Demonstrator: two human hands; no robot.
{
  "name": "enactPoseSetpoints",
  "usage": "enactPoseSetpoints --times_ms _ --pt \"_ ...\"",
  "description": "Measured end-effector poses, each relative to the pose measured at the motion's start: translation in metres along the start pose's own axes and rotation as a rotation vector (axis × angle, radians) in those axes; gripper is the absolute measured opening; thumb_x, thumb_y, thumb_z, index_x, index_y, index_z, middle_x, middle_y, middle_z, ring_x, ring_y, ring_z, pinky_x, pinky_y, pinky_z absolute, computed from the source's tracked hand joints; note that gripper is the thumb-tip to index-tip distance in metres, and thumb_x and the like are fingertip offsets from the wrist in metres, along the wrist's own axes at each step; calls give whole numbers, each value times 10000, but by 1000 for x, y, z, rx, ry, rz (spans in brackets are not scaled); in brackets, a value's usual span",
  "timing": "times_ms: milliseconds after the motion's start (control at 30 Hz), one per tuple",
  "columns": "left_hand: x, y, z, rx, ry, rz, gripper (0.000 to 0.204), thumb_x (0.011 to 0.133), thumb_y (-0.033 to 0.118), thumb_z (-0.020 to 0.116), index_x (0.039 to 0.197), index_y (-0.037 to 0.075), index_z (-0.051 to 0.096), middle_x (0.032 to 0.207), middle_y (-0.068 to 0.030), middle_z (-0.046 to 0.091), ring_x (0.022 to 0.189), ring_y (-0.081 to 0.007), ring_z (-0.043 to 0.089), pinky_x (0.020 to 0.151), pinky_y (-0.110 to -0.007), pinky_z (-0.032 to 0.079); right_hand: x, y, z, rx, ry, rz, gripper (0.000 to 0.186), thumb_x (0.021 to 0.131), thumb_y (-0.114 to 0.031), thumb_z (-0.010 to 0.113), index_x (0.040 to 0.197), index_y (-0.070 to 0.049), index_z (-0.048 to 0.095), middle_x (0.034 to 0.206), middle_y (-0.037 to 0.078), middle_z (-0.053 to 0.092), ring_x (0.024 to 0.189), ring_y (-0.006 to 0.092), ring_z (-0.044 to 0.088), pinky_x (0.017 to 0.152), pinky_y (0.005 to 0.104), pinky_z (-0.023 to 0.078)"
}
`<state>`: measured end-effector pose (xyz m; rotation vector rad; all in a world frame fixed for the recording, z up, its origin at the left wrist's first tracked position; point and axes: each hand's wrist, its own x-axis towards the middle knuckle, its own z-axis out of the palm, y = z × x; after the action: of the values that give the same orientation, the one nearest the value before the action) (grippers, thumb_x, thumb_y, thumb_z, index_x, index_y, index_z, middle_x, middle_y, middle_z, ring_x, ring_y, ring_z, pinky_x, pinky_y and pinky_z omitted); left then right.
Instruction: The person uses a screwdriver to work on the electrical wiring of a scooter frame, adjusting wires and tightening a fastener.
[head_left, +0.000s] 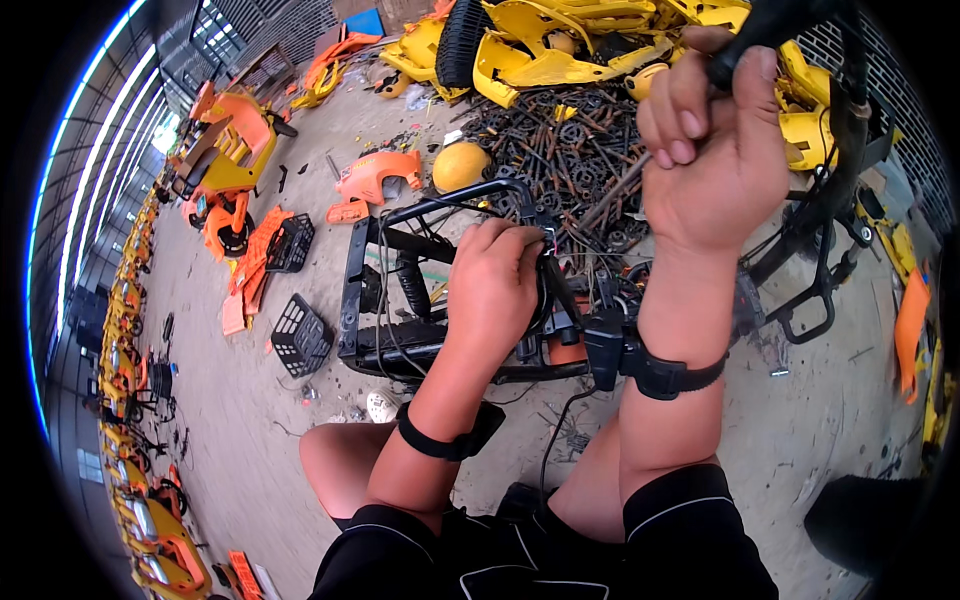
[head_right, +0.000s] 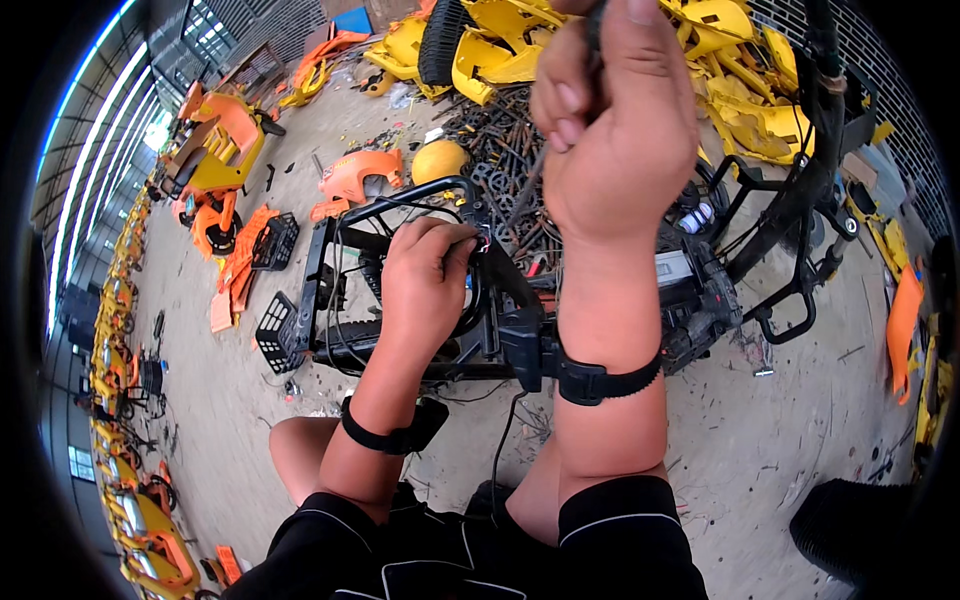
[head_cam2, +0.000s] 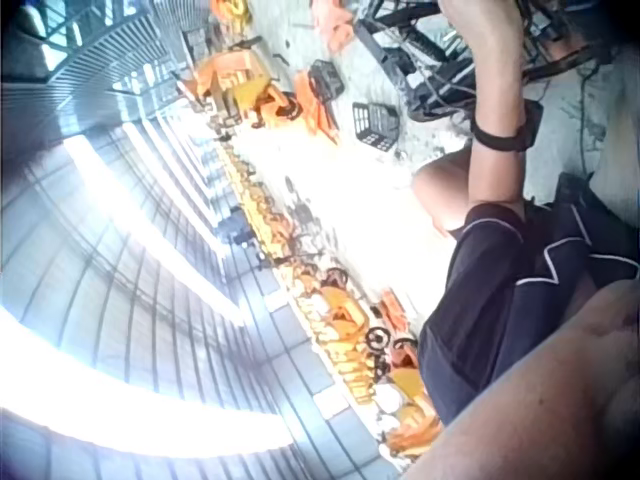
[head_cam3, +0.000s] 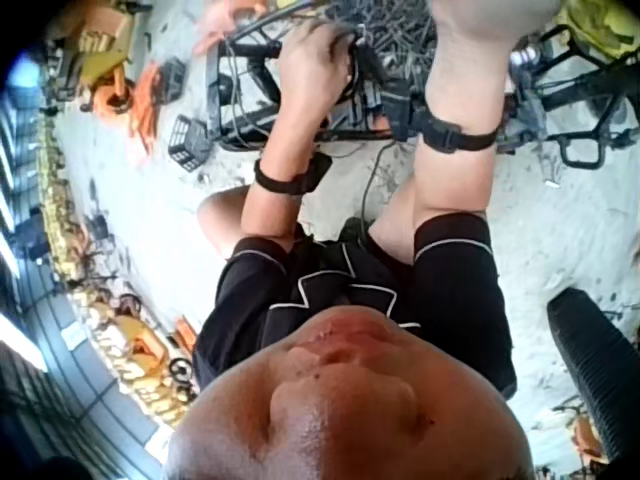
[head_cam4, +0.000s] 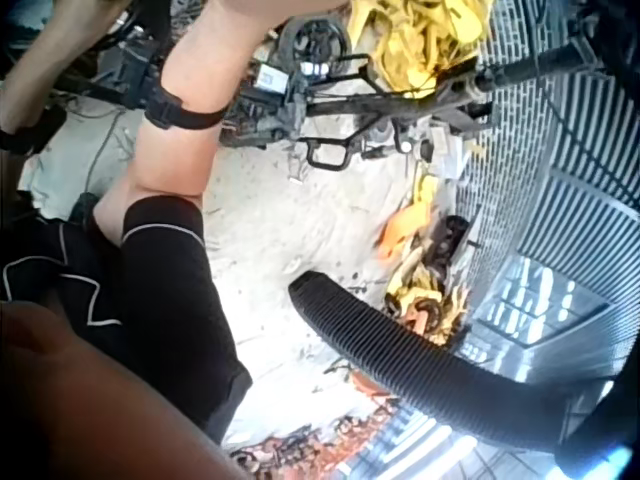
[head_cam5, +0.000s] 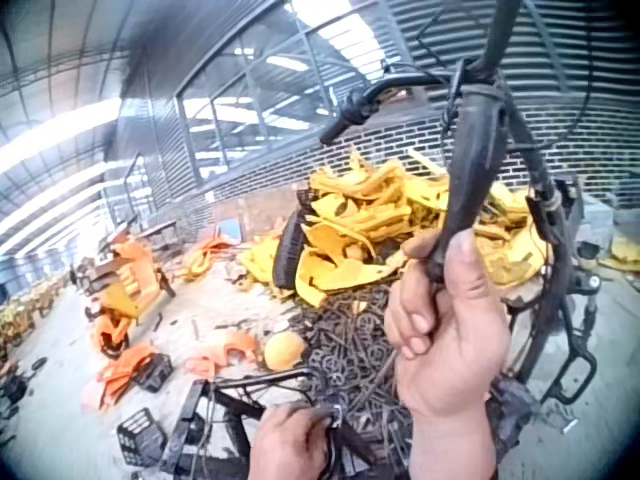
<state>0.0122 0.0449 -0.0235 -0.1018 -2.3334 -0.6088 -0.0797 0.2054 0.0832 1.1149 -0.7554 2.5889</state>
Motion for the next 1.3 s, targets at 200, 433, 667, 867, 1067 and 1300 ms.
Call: enactPoseSetpoints --times_ms 200,433,667,867,1067,1300 --pt "-1 3 -1 88 22 39 131 836 24 755 965 46 751 939 -105 693 869 -318 609 800 -406 504 -4 8 24 35 150 -3 415 1110 -410 453 1096 -14 577 596 -17 380 470 68 336 445 220 275" --pt "-1 6 -2 105 44 52 137 823 24 763 959 40 753 935 -110 692 856 -314 604 795 -404 500 -8 22 18 30 108 46 378 1108 -370 478 1099 -4 573 613 -4 417 499 65 359 469 217 290" --pt "0 8 0 92 36 27 141 821 28 765 961 38 753 921 -106 686 854 -309 604 794 -400 499 -9 11 34 16 168 121 372 1110 -347 490 1079 12 585 619 1 437 504 59 361 479 220 291" --pt "-1 5 -1 82 38 34 149 819 30 767 967 36 753 920 -104 683 861 -306 604 792 -398 500 -7 4 43 18 219 167 376 1113 -348 480 1079 11 585 617 1 435 501 60 364 475 213 296" --pt "0 4 -1 67 12 29 143 829 30 764 971 36 752 910 -108 677 851 -308 597 789 -400 498 -5 27 15 15 83 50 381 1116 -348 472 1089 18 576 623 3 434 501 58 363 470 203 291" --pt "0 4 -1 64 -6 22 122 849 43 749 971 25 749 910 -113 670 856 -316 594 785 -408 500 -4 27 19 47 65 54 377 1114 -349 480 1085 15 577 624 -6 427 505 55 365 467 207 289"
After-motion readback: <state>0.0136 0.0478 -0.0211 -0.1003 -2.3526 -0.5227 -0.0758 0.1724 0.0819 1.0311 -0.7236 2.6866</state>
